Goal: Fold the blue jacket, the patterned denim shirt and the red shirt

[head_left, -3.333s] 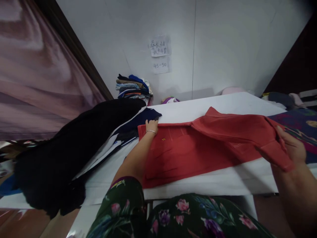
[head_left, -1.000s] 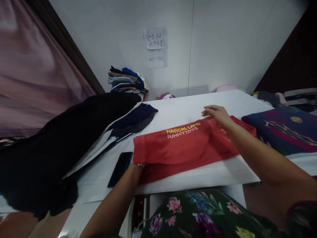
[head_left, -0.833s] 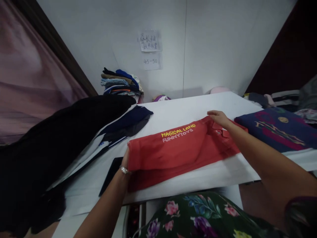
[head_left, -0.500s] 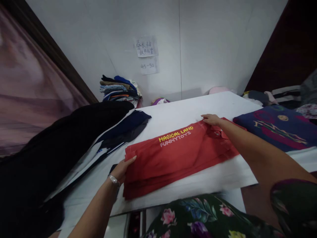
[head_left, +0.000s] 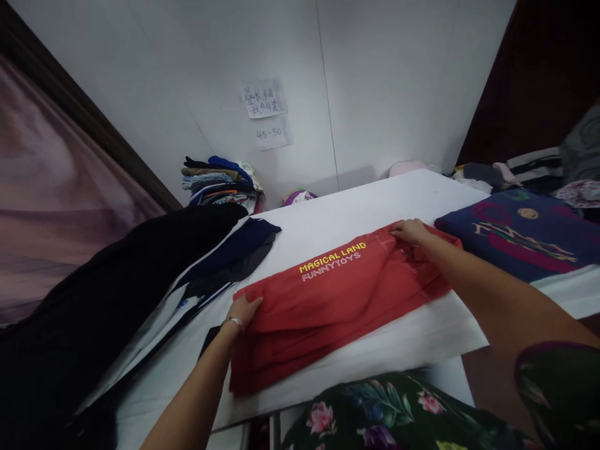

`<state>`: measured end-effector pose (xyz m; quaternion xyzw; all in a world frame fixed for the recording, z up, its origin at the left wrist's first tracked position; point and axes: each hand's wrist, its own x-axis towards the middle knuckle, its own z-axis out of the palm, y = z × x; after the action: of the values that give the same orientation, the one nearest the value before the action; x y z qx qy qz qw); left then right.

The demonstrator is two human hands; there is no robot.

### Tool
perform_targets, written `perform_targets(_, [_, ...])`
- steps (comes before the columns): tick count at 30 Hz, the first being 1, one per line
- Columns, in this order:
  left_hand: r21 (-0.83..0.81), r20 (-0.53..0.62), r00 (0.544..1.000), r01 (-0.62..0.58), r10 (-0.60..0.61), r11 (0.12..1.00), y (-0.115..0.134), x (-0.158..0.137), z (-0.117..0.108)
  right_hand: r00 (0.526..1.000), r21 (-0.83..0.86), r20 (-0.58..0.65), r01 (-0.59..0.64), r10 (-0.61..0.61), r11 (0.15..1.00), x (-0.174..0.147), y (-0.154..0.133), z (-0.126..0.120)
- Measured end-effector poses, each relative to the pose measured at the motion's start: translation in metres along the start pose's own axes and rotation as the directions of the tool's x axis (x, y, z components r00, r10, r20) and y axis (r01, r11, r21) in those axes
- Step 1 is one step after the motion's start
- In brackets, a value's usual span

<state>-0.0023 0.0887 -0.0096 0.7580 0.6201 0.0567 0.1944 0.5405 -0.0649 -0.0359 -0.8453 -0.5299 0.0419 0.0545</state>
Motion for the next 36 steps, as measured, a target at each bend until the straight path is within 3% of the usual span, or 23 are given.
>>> perform_targets(4, [0.292, 0.043, 0.998, 0.029, -0.043, 0.956, 0.000, -0.005, -0.004, 0.997, 0.022, -0.066, 0.038, -0.036, 0.999, 0.008, 0.006, 0.004])
perform_targets(10, [0.438, -0.069, 0.978, -0.149, 0.199, 0.886, 0.003, 0.014, -0.011, 0.998, 0.027, -0.043, 0.053, -0.052, 0.998, 0.028, 0.013, 0.010])
perform_targets(17, [0.456, 0.167, 0.966, -0.251, 0.195, 0.854, 0.008, 0.038, -0.010, 0.996, -0.160, 0.073, 0.068, -0.057, 0.985, 0.029, 0.011, -0.001])
perform_targets(23, [0.425, 0.102, 0.980, -0.200, 0.173, 0.883, 0.012, 0.048, -0.031, 0.997, -0.224, -0.049, -0.065, 0.055, 0.972, 0.026, 0.022, -0.020])
perform_targets(29, [0.379, 0.193, 0.978, -0.154, 0.085, 0.912, 0.006, 0.080, -0.007, 0.992, -0.212, 0.017, -0.122, 0.129, 0.970, 0.029, 0.007, -0.005])
perform_targets(33, [0.379, 0.139, 0.978, -0.200, 0.158, 0.904, 0.009, 0.078, -0.007, 0.975, -0.094, -0.126, -0.194, 0.181, 0.977, 0.032, 0.000, 0.000])
perform_targets(36, [0.386, -0.013, 0.951, -0.280, 0.309, 0.879, 0.025, 0.057, -0.002, 0.951, 0.008, -0.309, -0.009, 0.011, 1.000, 0.028, -0.019, 0.004])
